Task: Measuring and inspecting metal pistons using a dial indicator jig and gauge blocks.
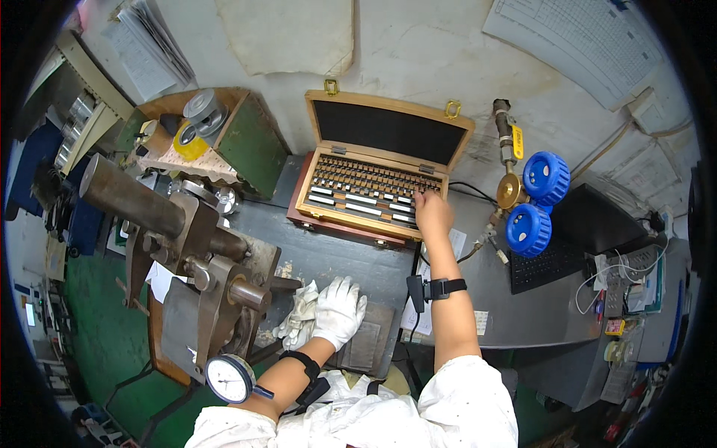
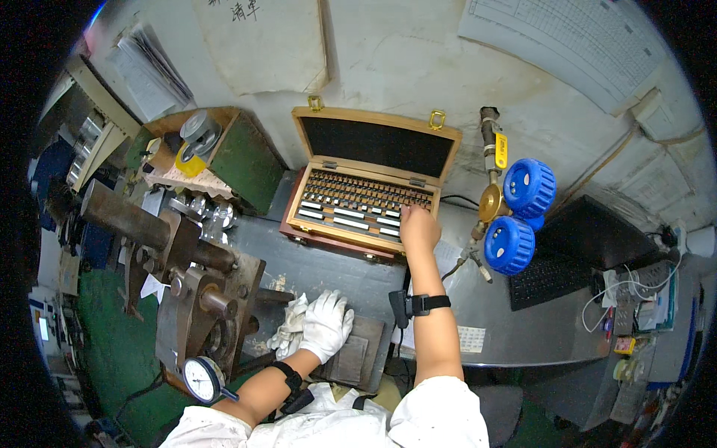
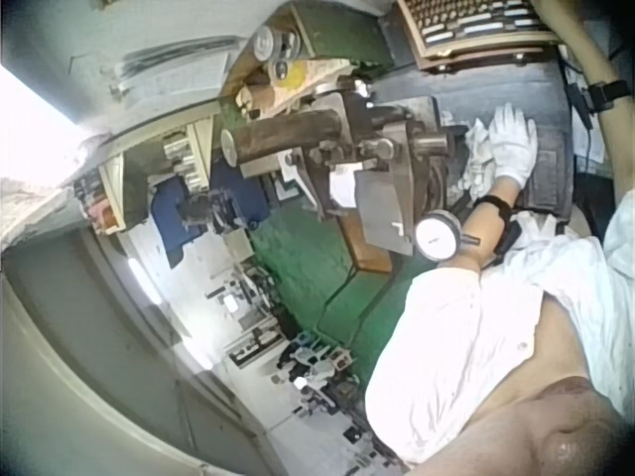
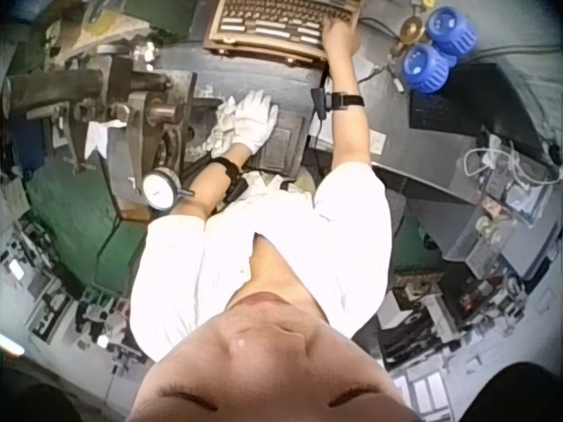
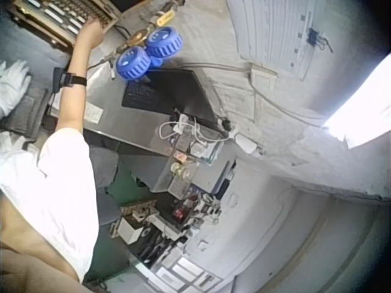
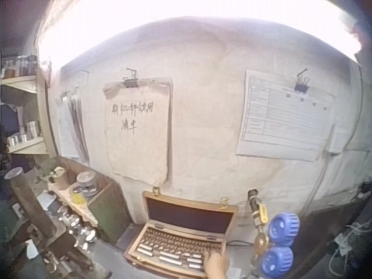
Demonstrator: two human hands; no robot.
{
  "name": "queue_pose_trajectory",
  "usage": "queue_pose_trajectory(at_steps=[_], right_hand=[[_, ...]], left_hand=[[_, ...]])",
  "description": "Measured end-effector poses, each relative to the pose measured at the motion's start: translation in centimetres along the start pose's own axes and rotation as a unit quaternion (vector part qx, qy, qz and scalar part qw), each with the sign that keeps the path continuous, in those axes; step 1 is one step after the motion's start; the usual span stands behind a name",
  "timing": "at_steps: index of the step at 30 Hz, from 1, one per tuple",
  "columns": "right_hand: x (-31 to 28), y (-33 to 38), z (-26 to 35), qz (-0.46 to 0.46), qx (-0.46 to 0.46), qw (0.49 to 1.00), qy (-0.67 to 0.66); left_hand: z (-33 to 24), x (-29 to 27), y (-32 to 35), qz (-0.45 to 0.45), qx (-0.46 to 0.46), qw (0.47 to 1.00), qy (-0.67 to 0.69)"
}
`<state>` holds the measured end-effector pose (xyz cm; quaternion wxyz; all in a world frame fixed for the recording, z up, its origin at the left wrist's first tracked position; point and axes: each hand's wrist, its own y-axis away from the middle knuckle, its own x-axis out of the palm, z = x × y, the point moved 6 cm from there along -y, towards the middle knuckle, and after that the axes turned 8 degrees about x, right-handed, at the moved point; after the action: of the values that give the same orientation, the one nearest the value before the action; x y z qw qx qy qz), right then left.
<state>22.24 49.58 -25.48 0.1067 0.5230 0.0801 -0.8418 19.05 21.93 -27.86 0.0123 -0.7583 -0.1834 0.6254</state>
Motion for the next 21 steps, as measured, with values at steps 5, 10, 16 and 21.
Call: queue_pose_trajectory(at_steps=[5,10,16,21], right_hand=[[0.6,3.7,1.0,0.023,-0.060,0.997,-0.046],[2.8,8.0,3.2,0.096,-0.148,0.984,0.005],[5.7,9.4,4.0,0.070,-0.174,0.980,0.074],[6.5,9.4,4.1,0.105,-0.157,0.976,0.112]], left_hand=[[0.0,-0.2,0.0,0.004,-0.002,1.000,0.001],[0.1,0.2,0.1,0.026,-0.009,1.000,0.001],[-0.1,0.0,0.0,0.015,-0.008,1.000,0.002],[0.1,0.1,0.0,0.017,-0.010,1.000,0.003]])
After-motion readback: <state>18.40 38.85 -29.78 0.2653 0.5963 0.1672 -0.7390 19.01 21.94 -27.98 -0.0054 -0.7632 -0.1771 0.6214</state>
